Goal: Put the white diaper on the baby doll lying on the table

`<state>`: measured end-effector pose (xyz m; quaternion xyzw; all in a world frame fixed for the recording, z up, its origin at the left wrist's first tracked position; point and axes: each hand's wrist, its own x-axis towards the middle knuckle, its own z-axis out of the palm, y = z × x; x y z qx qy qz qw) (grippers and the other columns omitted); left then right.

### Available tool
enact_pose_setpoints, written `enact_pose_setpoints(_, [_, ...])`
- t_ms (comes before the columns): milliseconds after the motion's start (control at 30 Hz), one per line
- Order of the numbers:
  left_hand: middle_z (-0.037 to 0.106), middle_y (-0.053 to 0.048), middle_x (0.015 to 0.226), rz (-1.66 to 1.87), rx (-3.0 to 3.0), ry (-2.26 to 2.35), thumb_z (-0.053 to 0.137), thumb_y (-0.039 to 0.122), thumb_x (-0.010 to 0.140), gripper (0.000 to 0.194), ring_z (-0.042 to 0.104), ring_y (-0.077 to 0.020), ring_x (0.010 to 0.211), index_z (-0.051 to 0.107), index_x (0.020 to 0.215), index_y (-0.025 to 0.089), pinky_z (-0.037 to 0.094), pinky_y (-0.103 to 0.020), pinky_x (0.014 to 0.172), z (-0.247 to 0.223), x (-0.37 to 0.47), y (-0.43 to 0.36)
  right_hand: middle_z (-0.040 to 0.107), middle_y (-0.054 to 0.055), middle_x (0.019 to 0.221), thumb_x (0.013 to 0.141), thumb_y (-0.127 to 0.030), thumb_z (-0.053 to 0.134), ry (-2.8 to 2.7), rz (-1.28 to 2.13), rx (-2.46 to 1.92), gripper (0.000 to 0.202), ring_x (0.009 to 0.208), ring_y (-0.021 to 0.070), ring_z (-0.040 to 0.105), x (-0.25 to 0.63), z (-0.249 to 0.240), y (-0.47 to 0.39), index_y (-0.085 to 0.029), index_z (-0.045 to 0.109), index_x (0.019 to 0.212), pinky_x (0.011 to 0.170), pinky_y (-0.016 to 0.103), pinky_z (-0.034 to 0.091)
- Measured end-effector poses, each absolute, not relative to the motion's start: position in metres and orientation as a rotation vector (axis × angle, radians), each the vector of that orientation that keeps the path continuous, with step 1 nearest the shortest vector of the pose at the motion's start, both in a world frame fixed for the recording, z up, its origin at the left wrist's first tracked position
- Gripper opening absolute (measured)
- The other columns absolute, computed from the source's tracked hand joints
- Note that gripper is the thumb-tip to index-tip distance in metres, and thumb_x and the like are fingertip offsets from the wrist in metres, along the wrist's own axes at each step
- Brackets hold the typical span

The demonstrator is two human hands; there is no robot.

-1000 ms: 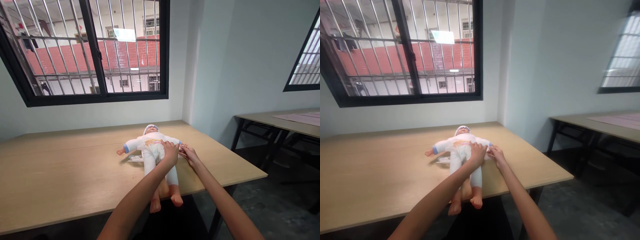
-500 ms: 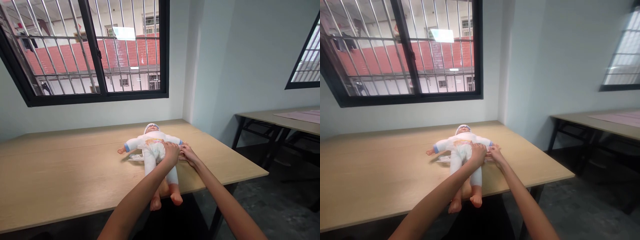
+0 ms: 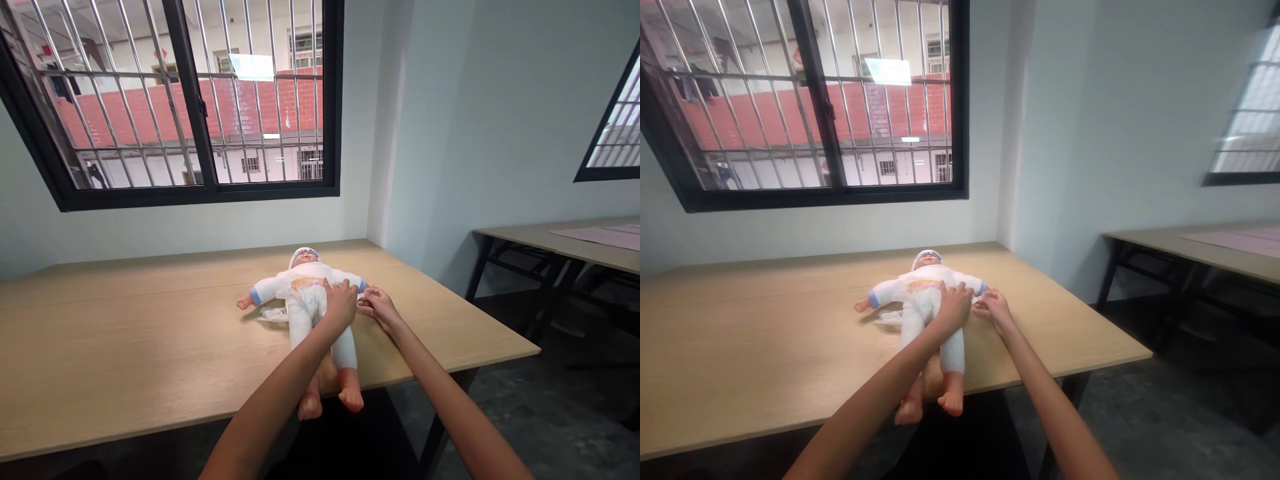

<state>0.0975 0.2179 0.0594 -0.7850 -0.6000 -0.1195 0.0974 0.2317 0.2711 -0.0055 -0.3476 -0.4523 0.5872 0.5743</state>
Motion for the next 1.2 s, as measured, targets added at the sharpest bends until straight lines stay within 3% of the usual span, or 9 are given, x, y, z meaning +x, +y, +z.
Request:
enact_pose_setpoints(100, [0.061, -0.012, 0.111, -0.383, -2.251, -1.878, 0.032, 0.012, 0.094, 0.034, 0.063, -0.0218, 0.095, 0.058, 0.116, 0.015, 0.037, -0.045, 0.101, 0.071, 0.091, 0.225, 0.065, 0.001, 0.078, 0.062, -0.031, 0.085, -1.059, 1.277, -0.836, 0.039, 0.062, 0.0132, 0.063, 0.231, -0.007, 0.272, -0.018, 0.055, 0.083, 0.059, 0.027, 0.058])
enact_pose_setpoints(233, [0.064, -0.012, 0.098, -0.366, -2.269, -1.844, 0.033, 0.011, 0.093, 0.031, 0.063, -0.0207, 0.090, 0.064, 0.099, 0.012, 0.039, -0.036, 0.092, 0.082, 0.083, 0.237, 0.067, 0.002, 0.084, 0.062, -0.039, 0.087, -1.021, 1.233, -0.786, 0.047, 0.067, 0.0133, 0.066, 0.231, -0.007, 0.272, -0.018, 0.056, 0.092, 0.064, 0.025, 0.060])
enact_pose_setpoints(367, [0.064, -0.012, 0.102, -0.367, -2.305, -1.777, 0.040, 0.010, 0.090, 0.024, 0.060, -0.0218, 0.097, 0.064, 0.091, 0.013, 0.038, -0.036, 0.091, 0.080, 0.080, 0.241, 0.070, 0.003, 0.086, 0.060, -0.042, 0.089, -0.982, 1.257, -0.717, 0.054, 0.073, 0.0147, 0.068, 0.231, -0.003, 0.271, -0.019, 0.055, 0.096, 0.070, 0.024, 0.060])
enact_pose_setpoints(500, [0.062, -0.010, 0.108, -0.457, -2.263, -1.716, 0.046, 0.016, 0.091, 0.015, 0.055, -0.0233, 0.106, 0.059, 0.098, 0.017, 0.037, -0.037, 0.090, 0.075, 0.079, 0.240, 0.069, 0.001, 0.082, 0.058, -0.043, 0.090, -0.994, 1.261, -0.698, 0.057, 0.069, 0.0143, 0.068, 0.228, 0.001, 0.268, -0.020, 0.055, 0.095, 0.069, 0.024, 0.060])
enact_pose_setpoints(667, [0.062, -0.008, 0.105, -0.631, -2.184, -1.704, 0.044, 0.027, 0.096, 0.017, 0.054, -0.0221, 0.102, 0.055, 0.104, 0.017, 0.040, -0.035, 0.084, 0.072, 0.077, 0.240, 0.068, 0.001, 0.075, 0.056, -0.051, 0.087, -1.069, 1.196, -0.744, 0.059, 0.063, 0.0147, 0.066, 0.211, 0.007, 0.270, -0.019, 0.054, 0.094, 0.065, 0.027, 0.058])
enact_pose_setpoints(900, [0.063, -0.012, 0.098, -0.600, -2.147, -1.541, 0.033, 0.018, 0.095, 0.030, 0.056, -0.0257, 0.094, 0.059, 0.109, 0.013, 0.040, -0.040, 0.079, 0.060, 0.082, 0.225, 0.059, -0.002, 0.062, 0.059, -0.048, 0.076, -1.356, 0.883, -0.917, 0.044, 0.058, 0.0145, 0.057, 0.189, 0.034, 0.292, -0.018, 0.059, 0.086, 0.052, 0.024, 0.045])
enact_pose_setpoints(1067, [0.064, -0.014, 0.095, -0.555, -2.166, -1.550, 0.036, 0.017, 0.093, 0.032, 0.057, -0.0293, 0.097, 0.065, 0.105, 0.010, 0.044, -0.043, 0.078, 0.050, 0.086, 0.213, 0.061, -0.002, 0.063, 0.065, -0.048, 0.070, -1.593, 0.845, -0.944, 0.037, 0.057, 0.0157, 0.058, 0.193, 0.058, 0.301, -0.019, 0.058, 0.085, 0.055, 0.027, 0.046])
enact_pose_setpoints(1200, [0.066, -0.016, 0.098, -0.541, -2.150, -1.534, 0.038, 0.014, 0.091, 0.034, 0.059, -0.0283, 0.097, 0.067, 0.108, 0.008, 0.046, -0.042, 0.082, 0.047, 0.090, 0.213, 0.063, -0.002, 0.064, 0.069, -0.036, 0.069, -1.779, 0.702, -1.025, 0.025, 0.061, 0.0172, 0.062, 0.191, 0.076, 0.290, -0.020, 0.059, 0.085, 0.058, 0.026, 0.046])
